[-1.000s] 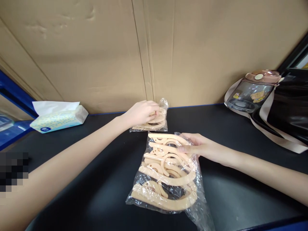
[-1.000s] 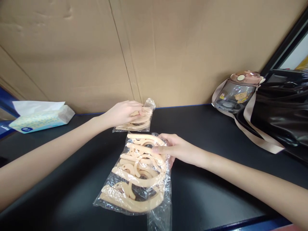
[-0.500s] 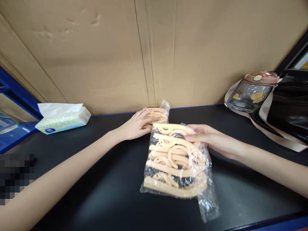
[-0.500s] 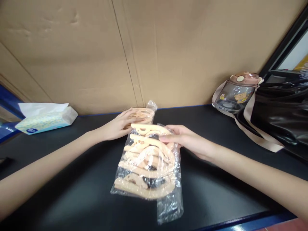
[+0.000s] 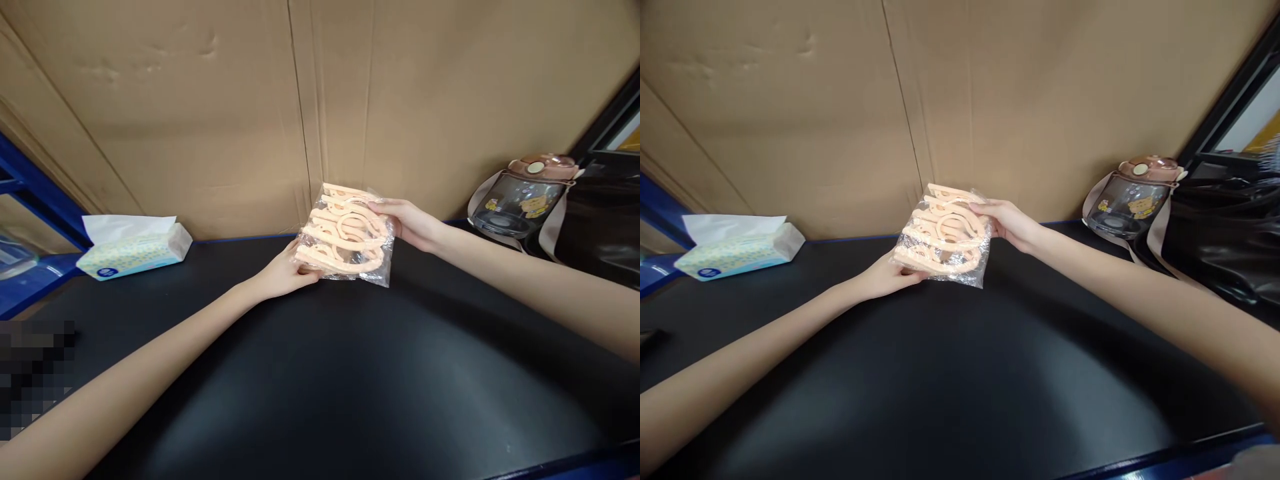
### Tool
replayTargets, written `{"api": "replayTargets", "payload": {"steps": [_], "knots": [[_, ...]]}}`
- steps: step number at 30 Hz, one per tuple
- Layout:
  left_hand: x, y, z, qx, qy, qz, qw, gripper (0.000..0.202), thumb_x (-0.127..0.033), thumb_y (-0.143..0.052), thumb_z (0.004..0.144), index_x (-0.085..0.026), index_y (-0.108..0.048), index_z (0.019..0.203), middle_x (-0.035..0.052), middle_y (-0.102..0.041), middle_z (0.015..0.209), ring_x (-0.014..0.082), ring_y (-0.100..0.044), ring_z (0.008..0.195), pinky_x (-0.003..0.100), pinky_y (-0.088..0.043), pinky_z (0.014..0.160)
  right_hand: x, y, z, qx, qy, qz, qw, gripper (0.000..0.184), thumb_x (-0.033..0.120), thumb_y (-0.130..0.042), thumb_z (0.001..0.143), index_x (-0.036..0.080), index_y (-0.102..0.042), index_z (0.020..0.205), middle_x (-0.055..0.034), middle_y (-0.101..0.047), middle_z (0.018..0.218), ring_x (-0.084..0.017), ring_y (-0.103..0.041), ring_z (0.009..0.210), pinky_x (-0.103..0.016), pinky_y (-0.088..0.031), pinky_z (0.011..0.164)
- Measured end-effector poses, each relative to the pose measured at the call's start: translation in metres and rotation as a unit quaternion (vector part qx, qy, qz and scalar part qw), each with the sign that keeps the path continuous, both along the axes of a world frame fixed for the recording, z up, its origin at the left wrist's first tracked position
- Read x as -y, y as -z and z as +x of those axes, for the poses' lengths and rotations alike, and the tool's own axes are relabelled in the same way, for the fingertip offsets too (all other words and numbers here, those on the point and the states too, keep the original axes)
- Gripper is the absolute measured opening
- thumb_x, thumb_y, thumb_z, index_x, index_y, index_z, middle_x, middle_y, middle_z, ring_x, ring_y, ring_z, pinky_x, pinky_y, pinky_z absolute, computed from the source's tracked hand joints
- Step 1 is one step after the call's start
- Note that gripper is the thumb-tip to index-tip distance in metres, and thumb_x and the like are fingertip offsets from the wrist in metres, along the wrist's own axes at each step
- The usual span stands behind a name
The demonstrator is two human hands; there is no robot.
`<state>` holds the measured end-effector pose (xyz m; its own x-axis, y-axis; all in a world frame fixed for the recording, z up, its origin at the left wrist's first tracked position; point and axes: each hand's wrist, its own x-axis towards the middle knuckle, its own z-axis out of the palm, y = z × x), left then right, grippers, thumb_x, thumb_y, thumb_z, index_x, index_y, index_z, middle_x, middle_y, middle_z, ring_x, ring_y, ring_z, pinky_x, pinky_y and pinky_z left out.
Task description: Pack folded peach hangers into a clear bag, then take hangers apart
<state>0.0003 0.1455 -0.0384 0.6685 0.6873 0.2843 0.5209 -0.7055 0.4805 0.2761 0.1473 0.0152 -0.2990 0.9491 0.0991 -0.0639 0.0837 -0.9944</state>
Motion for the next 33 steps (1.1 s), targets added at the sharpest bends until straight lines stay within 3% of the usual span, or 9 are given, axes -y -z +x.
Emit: {"api": "replayTargets", "payload": {"steps": [5, 10, 14, 17, 21, 24, 27, 30, 33], "knots": [[0.003, 0.0, 0.002, 0.028, -0.012, -0.077, 0.997, 0.05, -0.038, -0.061, 0.083, -0.021, -0.057, 0.13, 0.0059, -0.063, 0.127, 0.0282, -0.064, 0.108, 0.039, -0.052, 0.096, -0.03, 0.014, -0.018, 0.009, 0.003, 0.002, 1.0, 0.022, 0.027, -0.06, 0.09, 0.015, -0.068, 0.107, -0.0089, -0.074, 0.103, -0.02, -0.068, 0.093, -0.036, -0.055, 0.087], [0.003, -0.003, 0.004, 0.086, 0.001, -0.137, 0.987, 0.053, -0.036, -0.067, 0.078, -0.023, -0.058, 0.128, 0.0056, -0.061, 0.131, 0.0303, -0.059, 0.118, 0.042, -0.047, 0.102, -0.045, 0.032, -0.028, 0.059, 0.02, 0.008, 0.998, 0.017, 0.025, -0.059, 0.091, 0.015, -0.067, 0.101, -0.0077, -0.074, 0.091, -0.015, -0.067, 0.077, -0.027, -0.057, 0.069], [-0.003, -0.003, 0.002, 0.157, -0.02, -0.196, 0.968, 0.057, -0.035, -0.072, 0.07, -0.015, -0.06, 0.122, 0.0111, -0.065, 0.124, 0.0333, -0.06, 0.116, 0.045, -0.048, 0.1, -0.048, 0.038, -0.029, 0.122, 0.028, 0.042, 0.991, 0.018, 0.032, -0.069, 0.084, 0.017, -0.065, 0.092, -0.0025, -0.069, 0.073, -0.012, -0.061, 0.058, -0.021, -0.052, 0.049], [-0.009, -0.001, -0.003, 0.235, -0.061, -0.21, 0.947, 0.054, -0.032, -0.055, 0.072, -0.009, -0.058, 0.12, 0.0136, -0.065, 0.123, 0.0345, -0.059, 0.116, 0.048, -0.048, 0.101, -0.049, 0.036, -0.029, 0.17, 0.018, 0.074, 0.982, 0.023, 0.037, -0.072, 0.081, 0.017, -0.062, 0.086, 0.0002, -0.062, 0.063, -0.01, -0.055, 0.049, -0.021, -0.047, 0.043], [-0.015, 0.001, -0.011, 0.313, -0.111, -0.202, 0.921, 0.079, -0.03, -0.036, 0.067, -0.007, -0.032, 0.143, 0.0142, -0.044, 0.146, 0.0324, -0.05, 0.128, 0.048, -0.044, 0.106, -0.052, 0.031, -0.029, 0.233, -0.015, 0.12, 0.965, 0.029, 0.045, -0.069, 0.082, 0.017, -0.06, 0.082, 0.0018, -0.056, 0.063, -0.009, -0.051, 0.05, -0.022, -0.046, 0.046], [-0.016, -0.002, -0.011, 0.3, -0.134, -0.204, 0.922, 0.075, -0.036, -0.027, 0.077, -0.008, -0.024, 0.147, 0.0166, -0.038, 0.15, 0.0326, -0.047, 0.131, 0.05, -0.043, 0.107, -0.059, 0.027, -0.03, 0.288, -0.032, 0.169, 0.942, 0.031, 0.049, -0.065, 0.083, 0.018, -0.061, 0.084, 0.0033, -0.052, 0.063, -0.009, -0.047, 0.051, -0.023, -0.042, 0.049], [-0.009, -0.005, -0.004, 0.235, -0.141, -0.185, 0.944, 0.07, -0.052, -0.039, 0.084, -0.015, -0.037, 0.142, 0.0152, -0.041, 0.147, 0.0351, -0.042, 0.134, 0.053, -0.037, 0.111, -0.068, 0.022, -0.031, 0.357, -0.026, 0.221, 0.907, 0.032, 0.048, -0.062, 0.085, 0.017, -0.061, 0.083, 0.0013, -0.055, 0.068, -0.011, -0.05, 0.058, -0.025, -0.041, 0.055], [0.001, -0.006, 0.002, 0.151, -0.131, -0.141, 0.97, 0.09, -0.053, -0.077, 0.063, -0.022, -0.042, 0.14, 0.0112, -0.023, 0.156, 0.0358, -0.025, 0.143, 0.049, -0.025, 0.117, -0.074, 0.018, -0.029, 0.429, 0.003, 0.269, 0.862, 0.029, 0.044, -0.062, 0.086, 0.016, -0.063, 0.092, -0.0037, -0.064, 0.083, -0.016, -0.057, 0.074, -0.028, -0.043, 0.067], [0.008, -0.007, 0.006, 0.087, -0.124, -0.1, 0.983, 0.099, -0.052, -0.081, 0.061, -0.024, -0.036, 0.144, 0.0098, -0.008, 0.159, 0.0333, -0.014, 0.147, 0.047, -0.02, 0.119, -0.071, 0.014, -0.028, 0.49, 0.044, 0.303, 0.816, 0.034, 0.045, -0.062, 0.086, 0.018, -0.062, 0.106, -0.0071, -0.067, 0.095, -0.022, -0.059, 0.086, -0.033, -0.043, 0.076]]}}
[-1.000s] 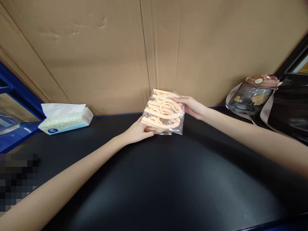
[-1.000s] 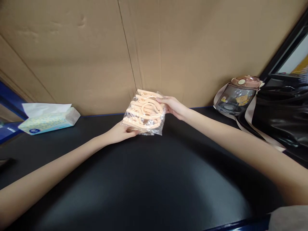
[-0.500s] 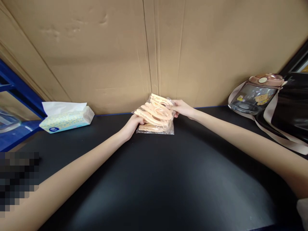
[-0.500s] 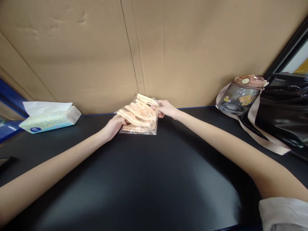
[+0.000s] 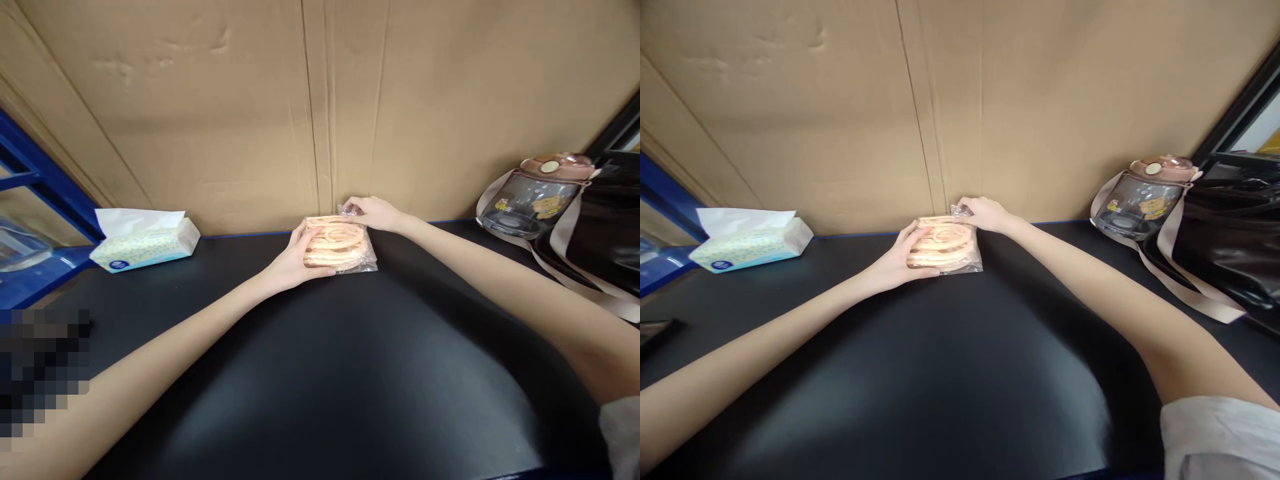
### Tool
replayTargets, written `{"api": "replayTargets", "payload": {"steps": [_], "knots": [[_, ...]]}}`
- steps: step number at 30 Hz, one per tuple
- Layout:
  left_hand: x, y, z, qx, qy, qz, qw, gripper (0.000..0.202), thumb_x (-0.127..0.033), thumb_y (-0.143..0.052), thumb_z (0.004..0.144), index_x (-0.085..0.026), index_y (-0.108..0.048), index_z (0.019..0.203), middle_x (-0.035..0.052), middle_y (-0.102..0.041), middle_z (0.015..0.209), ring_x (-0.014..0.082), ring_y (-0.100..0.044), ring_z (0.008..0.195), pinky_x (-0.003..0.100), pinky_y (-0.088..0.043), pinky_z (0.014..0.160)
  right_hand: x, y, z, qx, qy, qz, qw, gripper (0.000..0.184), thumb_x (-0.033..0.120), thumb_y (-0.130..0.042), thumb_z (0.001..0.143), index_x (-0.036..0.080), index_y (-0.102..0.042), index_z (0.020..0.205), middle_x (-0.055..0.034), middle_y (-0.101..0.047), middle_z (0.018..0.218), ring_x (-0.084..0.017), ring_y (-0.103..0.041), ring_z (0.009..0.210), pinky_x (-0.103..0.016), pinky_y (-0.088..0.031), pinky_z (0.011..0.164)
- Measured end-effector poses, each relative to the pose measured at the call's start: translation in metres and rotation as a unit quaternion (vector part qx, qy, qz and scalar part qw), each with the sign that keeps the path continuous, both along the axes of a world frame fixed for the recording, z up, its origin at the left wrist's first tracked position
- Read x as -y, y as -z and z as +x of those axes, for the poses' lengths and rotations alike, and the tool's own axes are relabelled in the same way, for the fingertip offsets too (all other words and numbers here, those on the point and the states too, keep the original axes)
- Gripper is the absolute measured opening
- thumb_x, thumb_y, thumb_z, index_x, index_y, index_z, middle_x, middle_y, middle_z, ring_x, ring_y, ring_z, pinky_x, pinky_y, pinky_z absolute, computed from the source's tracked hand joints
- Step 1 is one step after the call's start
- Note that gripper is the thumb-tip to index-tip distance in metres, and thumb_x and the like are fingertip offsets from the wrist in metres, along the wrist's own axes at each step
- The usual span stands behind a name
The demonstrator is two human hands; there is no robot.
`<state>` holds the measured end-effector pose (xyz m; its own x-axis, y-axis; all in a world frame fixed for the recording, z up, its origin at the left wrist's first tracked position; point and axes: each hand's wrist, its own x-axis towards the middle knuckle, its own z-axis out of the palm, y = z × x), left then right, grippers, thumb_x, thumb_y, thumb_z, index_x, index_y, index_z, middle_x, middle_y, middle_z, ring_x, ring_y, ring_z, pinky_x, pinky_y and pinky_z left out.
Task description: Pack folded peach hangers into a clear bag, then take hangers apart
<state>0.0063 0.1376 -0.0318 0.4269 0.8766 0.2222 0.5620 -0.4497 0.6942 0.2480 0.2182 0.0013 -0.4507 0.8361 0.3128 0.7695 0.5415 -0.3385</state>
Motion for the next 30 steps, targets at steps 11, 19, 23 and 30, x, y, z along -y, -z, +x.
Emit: {"api": "replayTargets", "payload": {"steps": [11, 19, 23, 30], "knots": [[0.006, -0.006, 0.011, -0.16, -0.043, 0.038, 0.985, 0.099, -0.068, -0.062, 0.077, -0.019, -0.021, 0.153, 0.014, -0.006, 0.161, 0.0351, -0.021, 0.145, 0.048, -0.026, 0.116, 0.045, 0.002, -0.027, 0.07, 0.065, 0.082, 0.992, 0.036, 0.032, -0.039, 0.095, 0.014, -0.071, 0.096, -0.0146, -0.07, 0.099, -0.03, -0.064, 0.094, -0.042, -0.048, 0.079], [0.044, -0.007, 0.025, -0.216, -0.072, 0.084, 0.97, 0.093, -0.052, -0.054, 0.087, -0.005, -0.006, 0.153, 0.0249, 0.002, 0.158, 0.0407, 0.004, 0.146, 0.061, -0.01, 0.115, 0.103, 0.014, -0.022, 0.083, -0.022, 0.083, 0.993, 0.065, 0.048, -0.03, 0.1, 0.002, -0.037, 0.145, -0.0216, -0.034, 0.153, -0.031, -0.028, 0.144, -0.053, -0.023, 0.116], [0.094, -0.002, 0.028, -0.244, 0.011, 0.128, 0.961, 0.088, -0.054, -0.047, 0.092, -0.008, -0.004, 0.153, 0.0203, -0.003, 0.159, 0.0311, 0.001, 0.148, 0.055, -0.013, 0.119, 0.157, 0.02, -0.01, 0.091, -0.111, 0.171, 0.975, 0.066, 0.047, -0.037, 0.099, 0.003, -0.035, 0.147, -0.0188, -0.029, 0.155, -0.027, -0.018, 0.148, -0.049, -0.015, 0.121], [0.133, 0.007, 0.022, -0.314, 0.088, 0.117, 0.938, 0.066, -0.053, -0.024, 0.1, -0.011, -0.027, 0.151, 0.0141, -0.024, 0.156, 0.0284, -0.022, 0.145, 0.051, -0.027, 0.117, 0.202, 0.043, 0.004, 0.123, -0.151, 0.006, 0.981, 0.07, 0.051, -0.036, 0.099, 0.006, -0.027, 0.151, -0.0165, -0.022, 0.157, -0.028, -0.018, 0.147, -0.049, -0.028, 0.118]]}}
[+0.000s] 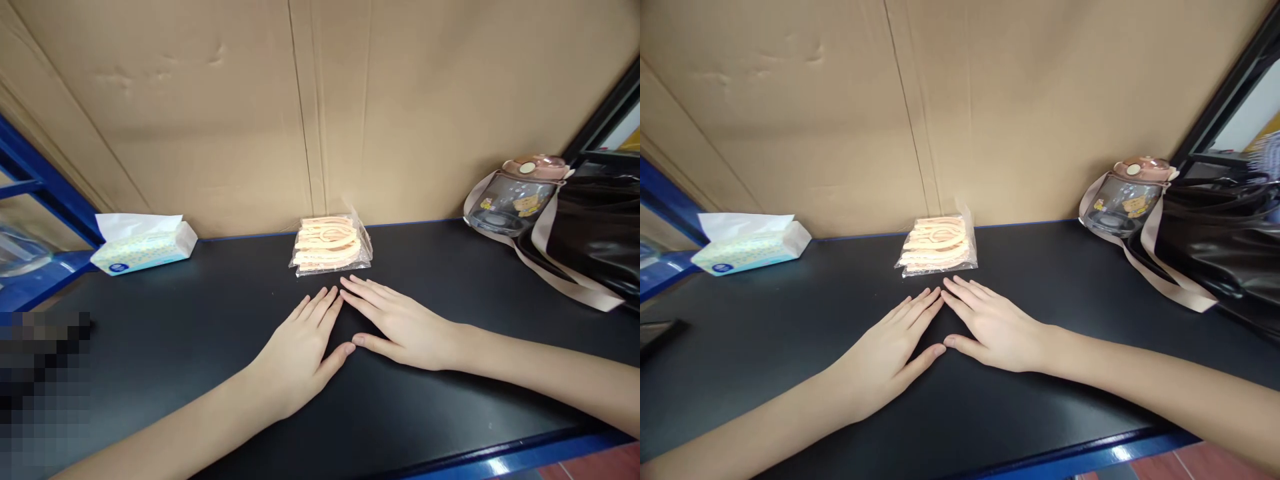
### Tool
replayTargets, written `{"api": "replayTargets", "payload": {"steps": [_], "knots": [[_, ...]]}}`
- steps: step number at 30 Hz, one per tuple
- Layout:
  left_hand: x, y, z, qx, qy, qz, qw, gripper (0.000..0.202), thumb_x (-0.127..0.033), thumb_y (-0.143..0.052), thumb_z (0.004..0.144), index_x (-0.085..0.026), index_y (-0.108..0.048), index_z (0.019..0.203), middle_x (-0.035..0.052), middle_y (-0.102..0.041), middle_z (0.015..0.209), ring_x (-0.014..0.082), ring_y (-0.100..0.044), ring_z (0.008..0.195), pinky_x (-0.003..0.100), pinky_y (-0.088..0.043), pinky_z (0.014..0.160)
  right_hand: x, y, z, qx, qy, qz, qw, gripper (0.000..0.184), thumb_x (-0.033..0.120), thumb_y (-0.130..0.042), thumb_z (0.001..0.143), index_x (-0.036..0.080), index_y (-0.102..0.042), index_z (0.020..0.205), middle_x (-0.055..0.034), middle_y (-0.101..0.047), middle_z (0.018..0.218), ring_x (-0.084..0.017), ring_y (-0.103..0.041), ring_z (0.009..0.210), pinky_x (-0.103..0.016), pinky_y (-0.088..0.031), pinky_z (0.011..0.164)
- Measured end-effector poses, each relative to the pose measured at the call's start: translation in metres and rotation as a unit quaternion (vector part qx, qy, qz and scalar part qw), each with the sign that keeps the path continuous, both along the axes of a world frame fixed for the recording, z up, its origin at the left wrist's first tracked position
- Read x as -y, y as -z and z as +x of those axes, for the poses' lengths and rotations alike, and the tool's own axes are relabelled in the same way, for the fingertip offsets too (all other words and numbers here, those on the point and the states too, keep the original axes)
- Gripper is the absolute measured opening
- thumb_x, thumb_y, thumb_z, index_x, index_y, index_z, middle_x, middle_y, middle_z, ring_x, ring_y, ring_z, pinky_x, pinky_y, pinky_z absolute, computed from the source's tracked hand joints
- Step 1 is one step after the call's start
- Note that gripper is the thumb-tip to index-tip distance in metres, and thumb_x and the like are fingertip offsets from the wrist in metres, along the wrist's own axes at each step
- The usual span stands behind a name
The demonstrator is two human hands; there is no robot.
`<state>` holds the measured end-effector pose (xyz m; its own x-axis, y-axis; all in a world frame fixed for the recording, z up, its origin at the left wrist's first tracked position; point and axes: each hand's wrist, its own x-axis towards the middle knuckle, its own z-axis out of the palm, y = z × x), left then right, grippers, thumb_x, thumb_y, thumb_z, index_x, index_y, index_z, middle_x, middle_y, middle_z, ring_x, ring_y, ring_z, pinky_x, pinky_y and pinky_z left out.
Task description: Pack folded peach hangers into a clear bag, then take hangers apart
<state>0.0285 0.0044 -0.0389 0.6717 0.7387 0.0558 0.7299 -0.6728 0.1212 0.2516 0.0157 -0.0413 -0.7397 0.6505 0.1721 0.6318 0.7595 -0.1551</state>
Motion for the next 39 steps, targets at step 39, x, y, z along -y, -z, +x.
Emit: {"api": "replayTargets", "payload": {"steps": [39], "knots": [[-0.011, 0.004, -0.009, -0.033, -0.023, 0.089, 0.995, 0.07, -0.056, -0.029, 0.099, -0.004, -0.039, 0.145, 0.0184, -0.038, 0.15, 0.0345, -0.037, 0.138, 0.052, -0.037, 0.11, -0.009, -0.003, 0.005, 0.013, -0.019, 0.033, 0.999, 0.068, 0.053, -0.035, 0.099, 0.003, -0.042, 0.144, -0.022, -0.037, 0.151, -0.034, -0.036, 0.14, -0.051, -0.036, 0.112]]}}
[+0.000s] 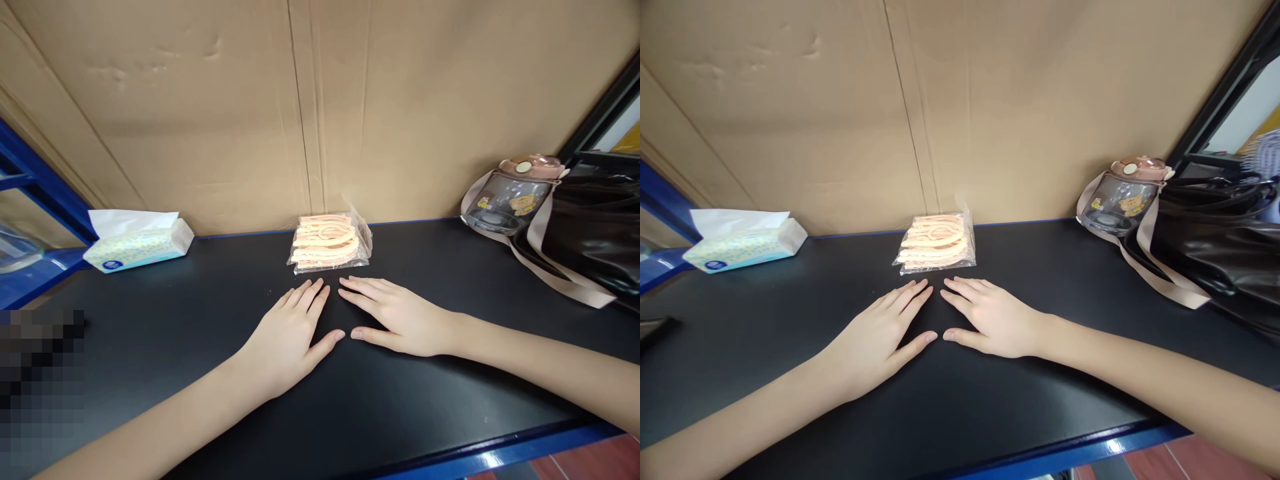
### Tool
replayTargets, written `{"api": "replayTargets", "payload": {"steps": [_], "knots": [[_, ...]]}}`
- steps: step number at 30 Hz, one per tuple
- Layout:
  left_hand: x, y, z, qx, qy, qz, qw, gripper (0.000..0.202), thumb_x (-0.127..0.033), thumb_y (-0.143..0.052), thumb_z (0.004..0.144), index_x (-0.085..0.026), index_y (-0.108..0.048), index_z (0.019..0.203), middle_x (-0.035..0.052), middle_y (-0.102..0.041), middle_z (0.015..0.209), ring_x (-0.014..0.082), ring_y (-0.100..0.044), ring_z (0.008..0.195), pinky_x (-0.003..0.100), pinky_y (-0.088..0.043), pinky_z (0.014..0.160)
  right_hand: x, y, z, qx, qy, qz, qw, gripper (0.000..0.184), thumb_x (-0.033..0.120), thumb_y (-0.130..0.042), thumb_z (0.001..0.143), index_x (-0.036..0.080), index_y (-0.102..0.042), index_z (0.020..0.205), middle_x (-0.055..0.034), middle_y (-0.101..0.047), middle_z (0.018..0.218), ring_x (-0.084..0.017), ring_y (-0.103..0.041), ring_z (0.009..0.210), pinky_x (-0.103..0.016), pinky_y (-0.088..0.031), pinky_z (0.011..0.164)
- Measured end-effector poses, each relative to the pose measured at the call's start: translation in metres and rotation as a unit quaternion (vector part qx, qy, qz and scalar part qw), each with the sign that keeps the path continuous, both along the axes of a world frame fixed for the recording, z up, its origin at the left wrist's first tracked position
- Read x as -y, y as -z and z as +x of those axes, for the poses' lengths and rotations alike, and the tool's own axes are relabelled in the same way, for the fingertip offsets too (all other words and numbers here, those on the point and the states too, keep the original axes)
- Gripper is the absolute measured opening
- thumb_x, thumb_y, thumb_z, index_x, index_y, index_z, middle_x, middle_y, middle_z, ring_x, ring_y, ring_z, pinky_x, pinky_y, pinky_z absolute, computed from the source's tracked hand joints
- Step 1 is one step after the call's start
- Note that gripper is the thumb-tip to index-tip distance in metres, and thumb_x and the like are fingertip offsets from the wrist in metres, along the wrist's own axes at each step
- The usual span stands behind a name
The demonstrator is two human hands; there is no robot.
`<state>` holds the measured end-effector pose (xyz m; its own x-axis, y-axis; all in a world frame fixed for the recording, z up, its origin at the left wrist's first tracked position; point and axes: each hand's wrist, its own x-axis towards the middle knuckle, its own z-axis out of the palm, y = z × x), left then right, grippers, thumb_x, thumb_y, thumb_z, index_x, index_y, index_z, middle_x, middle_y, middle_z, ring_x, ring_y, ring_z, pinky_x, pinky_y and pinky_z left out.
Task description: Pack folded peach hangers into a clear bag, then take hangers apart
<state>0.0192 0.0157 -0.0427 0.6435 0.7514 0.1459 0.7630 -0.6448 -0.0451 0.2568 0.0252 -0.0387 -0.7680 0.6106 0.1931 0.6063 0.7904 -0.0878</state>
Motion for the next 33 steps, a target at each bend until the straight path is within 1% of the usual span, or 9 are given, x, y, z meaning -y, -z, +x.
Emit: {"api": "replayTargets", "payload": {"steps": [3, 6, 8, 10, 14, 18, 21, 24, 33], "knots": [[0.0, -0.002, 0.001, 0.022, 0.018, 0.02, 0.999, 0.065, -0.053, -0.035, 0.098, -0.005, -0.045, 0.141, 0.0198, -0.045, 0.145, 0.0354, -0.043, 0.134, 0.051, -0.039, 0.106, 0.001, 0.003, 0.0, -0.005, 0.0, 0.013, 1.0, 0.067, 0.052, -0.038, 0.098, 0.002, -0.044, 0.142, -0.0227, -0.04, 0.149, -0.035, -0.04, 0.137, -0.052, -0.039, 0.109], [-0.012, -0.017, 0.001, 0.083, 0.042, 0.034, 0.995, 0.038, -0.041, -0.04, 0.098, -0.015, -0.064, 0.112, 0.0111, -0.066, 0.115, 0.0287, -0.061, 0.107, 0.045, -0.044, 0.096, -0.001, -0.002, -0.004, -0.045, -0.031, 0.057, 0.997, 0.052, 0.04, -0.045, 0.098, 0.008, -0.05, 0.138, -0.0191, -0.046, 0.146, -0.03, -0.048, 0.132, -0.047, -0.044, 0.107], [-0.032, -0.033, -0.001, 0.167, -0.002, 0.035, 0.985, 0.028, -0.037, -0.042, 0.095, -0.019, -0.064, 0.093, 0.0048, -0.068, 0.095, 0.0241, -0.063, 0.09, 0.041, -0.044, 0.087, -0.007, -0.014, -0.008, -0.082, -0.073, 0.093, 0.99, 0.038, 0.023, -0.044, 0.097, 0.011, -0.054, 0.132, -0.0155, -0.049, 0.144, -0.026, -0.048, 0.131, -0.043, -0.043, 0.109], [-0.061, -0.049, -0.005, 0.29, -0.106, 0.015, 0.951, 0.026, -0.042, -0.048, 0.091, -0.02, -0.06, 0.097, 0.0053, -0.066, 0.097, 0.0245, -0.061, 0.091, 0.038, -0.043, 0.084, -0.019, -0.031, -0.011, -0.11, -0.076, 0.085, 0.987, 0.038, 0.008, -0.041, 0.092, 0.013, -0.057, 0.126, -0.0134, -0.054, 0.138, -0.024, -0.048, 0.131, -0.043, -0.039, 0.111], [-0.122, -0.068, -0.019, 0.382, -0.224, -0.127, 0.888, 0.034, -0.046, -0.055, 0.086, -0.017, -0.061, 0.105, 0.0095, -0.066, 0.11, 0.0252, -0.063, 0.092, 0.035, -0.044, 0.081, -0.07, -0.063, -0.003, -0.206, 0.185, -0.075, 0.958, 0.039, -0.001, -0.045, 0.083, 0.015, -0.059, 0.116, -0.0134, -0.06, 0.126, -0.029, -0.06, 0.113, -0.05, -0.044, 0.102], [-0.156, -0.068, -0.026, 0.432, -0.266, -0.256, 0.823, 0.034, -0.045, -0.061, 0.084, -0.014, -0.064, 0.098, 0.0131, -0.068, 0.109, 0.0224, -0.066, 0.08, 0.029, -0.045, 0.059, -0.125, -0.067, 0.017, -0.232, 0.271, -0.205, 0.911, 0.023, 0.003, -0.048, 0.085, 0.011, -0.062, 0.102, -0.0137, -0.07, 0.094, -0.019, -0.068, 0.068, -0.036, -0.059, 0.067], [-0.164, -0.065, -0.021, 0.47, -0.275, -0.328, 0.772, 0.025, -0.037, -0.067, 0.084, -0.013, -0.066, 0.091, 0.0102, -0.07, 0.095, 0.0185, -0.066, 0.074, 0.026, -0.046, 0.057, -0.145, -0.059, 0.02, -0.248, 0.283, -0.312, 0.872, 0.005, 0.016, -0.063, 0.085, 0.013, -0.065, 0.081, -0.008, -0.069, 0.072, -0.014, -0.063, 0.052, -0.027, -0.055, 0.05], [-0.167, -0.06, -0.012, 0.504, -0.291, -0.355, 0.732, 0.016, -0.027, -0.067, 0.088, -0.011, -0.063, 0.086, 0.003, -0.066, 0.081, 0.0128, -0.061, 0.066, 0.024, -0.049, 0.059, -0.149, -0.051, 0.012, -0.29, 0.272, -0.37, 0.84, 0.021, 0.03, -0.067, 0.086, 0.014, -0.064, 0.074, -0.0062, -0.067, 0.071, -0.009, -0.059, 0.051, -0.021, -0.052, 0.047], [-0.138, -0.051, 0.018, 0.674, -0.198, -0.254, 0.665, 0.009, -0.013, -0.057, 0.091, -0.017, -0.06, 0.098, -0.0032, -0.06, 0.073, 0.0088, -0.054, 0.056, 0.021, -0.047, 0.054, -0.132, -0.047, -0.02, -0.442, 0.204, -0.398, 0.778, 0.027, 0.041, -0.066, 0.087, 0.016, -0.066, 0.095, -0.0089, -0.072, 0.09, -0.018, -0.068, 0.089, -0.031, -0.059, 0.081]]}}
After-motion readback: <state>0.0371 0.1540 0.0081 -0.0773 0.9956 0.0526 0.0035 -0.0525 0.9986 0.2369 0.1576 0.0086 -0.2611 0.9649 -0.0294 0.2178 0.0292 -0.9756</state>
